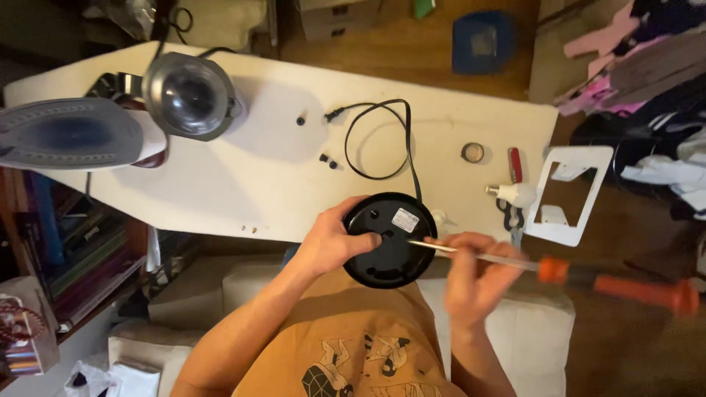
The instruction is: The person uses a screwdriver to remove screws from the base of a small black circular device. They place the screws on the table and continue unscrewing additional fasteners from the same object.
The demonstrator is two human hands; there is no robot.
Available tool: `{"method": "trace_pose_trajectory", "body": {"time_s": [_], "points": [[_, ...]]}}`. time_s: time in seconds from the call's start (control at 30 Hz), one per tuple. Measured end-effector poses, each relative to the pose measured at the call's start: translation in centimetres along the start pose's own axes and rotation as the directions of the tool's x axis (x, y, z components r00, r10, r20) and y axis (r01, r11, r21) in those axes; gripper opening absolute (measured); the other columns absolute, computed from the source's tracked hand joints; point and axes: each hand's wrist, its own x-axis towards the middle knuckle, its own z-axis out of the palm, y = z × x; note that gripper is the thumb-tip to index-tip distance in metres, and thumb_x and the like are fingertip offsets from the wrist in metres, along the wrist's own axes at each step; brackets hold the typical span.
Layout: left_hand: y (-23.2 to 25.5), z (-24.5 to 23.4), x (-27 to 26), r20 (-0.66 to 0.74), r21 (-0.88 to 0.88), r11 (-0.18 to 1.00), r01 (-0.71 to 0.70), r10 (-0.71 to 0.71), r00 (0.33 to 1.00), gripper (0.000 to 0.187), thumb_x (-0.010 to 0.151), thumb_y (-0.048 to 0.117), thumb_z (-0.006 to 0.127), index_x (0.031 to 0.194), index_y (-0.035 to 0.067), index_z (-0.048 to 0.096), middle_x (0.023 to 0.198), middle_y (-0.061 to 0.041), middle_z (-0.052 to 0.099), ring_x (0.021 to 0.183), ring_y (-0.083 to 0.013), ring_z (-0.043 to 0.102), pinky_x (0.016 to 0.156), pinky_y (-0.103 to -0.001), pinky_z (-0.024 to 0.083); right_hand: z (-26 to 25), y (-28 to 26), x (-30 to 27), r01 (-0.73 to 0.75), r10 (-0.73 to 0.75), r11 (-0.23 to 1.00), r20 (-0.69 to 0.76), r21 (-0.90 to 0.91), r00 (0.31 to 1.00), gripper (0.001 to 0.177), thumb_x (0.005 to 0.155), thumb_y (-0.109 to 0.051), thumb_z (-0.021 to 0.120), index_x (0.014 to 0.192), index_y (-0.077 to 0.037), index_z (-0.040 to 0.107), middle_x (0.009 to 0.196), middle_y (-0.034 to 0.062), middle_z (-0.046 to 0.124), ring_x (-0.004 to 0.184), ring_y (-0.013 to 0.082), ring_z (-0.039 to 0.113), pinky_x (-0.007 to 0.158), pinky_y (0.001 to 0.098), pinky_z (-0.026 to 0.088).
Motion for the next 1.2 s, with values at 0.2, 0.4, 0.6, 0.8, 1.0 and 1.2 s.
{"method": "trace_pose_trajectory", "body": {"time_s": [0.2, 0.4, 0.6, 0.8, 1.0, 1.2], "points": [[-0.5, -1.0, -1.4, -0.018, 0.07, 0.996, -0.06, 0.061, 0.998, 0.075, 0.06, 0.031, 0.084, 0.131, 0.014, 0.069, 0.116, -0.021, 0.075, 0.119, -0.0418, 0.065, 0.096, -0.052, 0.054, -5.8, 7.2, -1.1, -0.311, 0.365, 0.855, -0.056, 0.414, 0.929, 0.023, 0.106, -0.012, 0.061, 0.116, -0.023, 0.044, 0.089, 0.0061, 0.066, 0.08, 0.0197, 0.074, 0.071, 0.0399, 0.07], [-3.6, -1.1, -0.4, -0.051, -0.054, 0.996, -0.075, 0.072, 0.996, 0.065, 0.064, 0.021, 0.086, 0.127, 0.012, 0.072, 0.107, -0.015, 0.077, 0.107, -0.0318, 0.07, 0.088, -0.044, 0.057, -7.7, 15.7, -1.3, -0.56, 0.564, 0.82, -0.005, 0.122, 0.825, 0.019, 0.105, -0.002, 0.052, 0.116, -0.013, 0.041, 0.097, 0.0098, 0.056, 0.075, 0.0253, 0.067, 0.066, 0.0447, 0.067], [-4.1, -0.7, 0.0, -0.071, -0.158, 0.98, -0.124, 0.114, 0.991, 0.062, 0.061, 0.015, 0.088, 0.121, 0.008, 0.075, 0.1, -0.014, 0.076, 0.098, -0.0239, 0.067, 0.083, -0.039, 0.057, -4.7, 21.0, -1.1, -0.457, 0.761, 0.488, 0.105, -0.744, 0.641, 0.027, 0.095, -0.029, 0.064, 0.117, -0.013, 0.061, 0.104, 0.0252, 0.073, 0.082, 0.0435, 0.076, 0.084, 0.0564, 0.058], [-3.9, -1.0, -0.8, -0.127, -0.077, 0.989, -0.125, 0.114, 0.985, 0.065, 0.061, 0.019, 0.09, 0.124, 0.014, 0.074, 0.105, -0.012, 0.076, 0.103, -0.0248, 0.069, 0.085, -0.039, 0.057, -3.9, 22.9, -2.1, -0.492, 0.78, 0.545, 0.196, -0.679, 0.594, 0.042, 0.098, -0.05, 0.061, 0.109, -0.01, 0.052, 0.097, 0.022, 0.064, 0.088, 0.044, 0.069, 0.076, 0.0577, 0.054], [-2.8, -0.3, -1.3, -0.138, -0.133, 0.988, -0.08, 0.062, 0.988, 0.063, 0.062, 0.02, 0.087, 0.123, 0.015, 0.075, 0.101, -0.009, 0.077, 0.099, -0.0227, 0.07, 0.082, -0.036, 0.058, -2.8, 18.1, -1.3, -0.453, 0.764, 0.547, 0.197, -0.704, 0.615, 0.026, 0.101, -0.025, 0.067, 0.114, -0.006, 0.055, 0.111, 0.0245, 0.069, 0.111, 0.0512, 0.066, 0.09, 0.0642, 0.053], [-1.7, -0.6, -1.6, -0.139, -0.087, 0.996, -0.031, 0.019, 0.99, 0.067, 0.062, 0.024, 0.086, 0.126, 0.014, 0.073, 0.103, -0.013, 0.077, 0.103, -0.0289, 0.07, 0.083, -0.038, 0.057, -7.6, 18.4, -2.1, -0.035, 0.051, 0.847, 0.015, -0.53, 0.999, 0.02, 0.097, 0.0, 0.068, 0.117, 0.002, 0.063, 0.108, 0.0281, 0.064, 0.106, 0.0499, 0.066, 0.092, 0.0586, 0.055]]}}
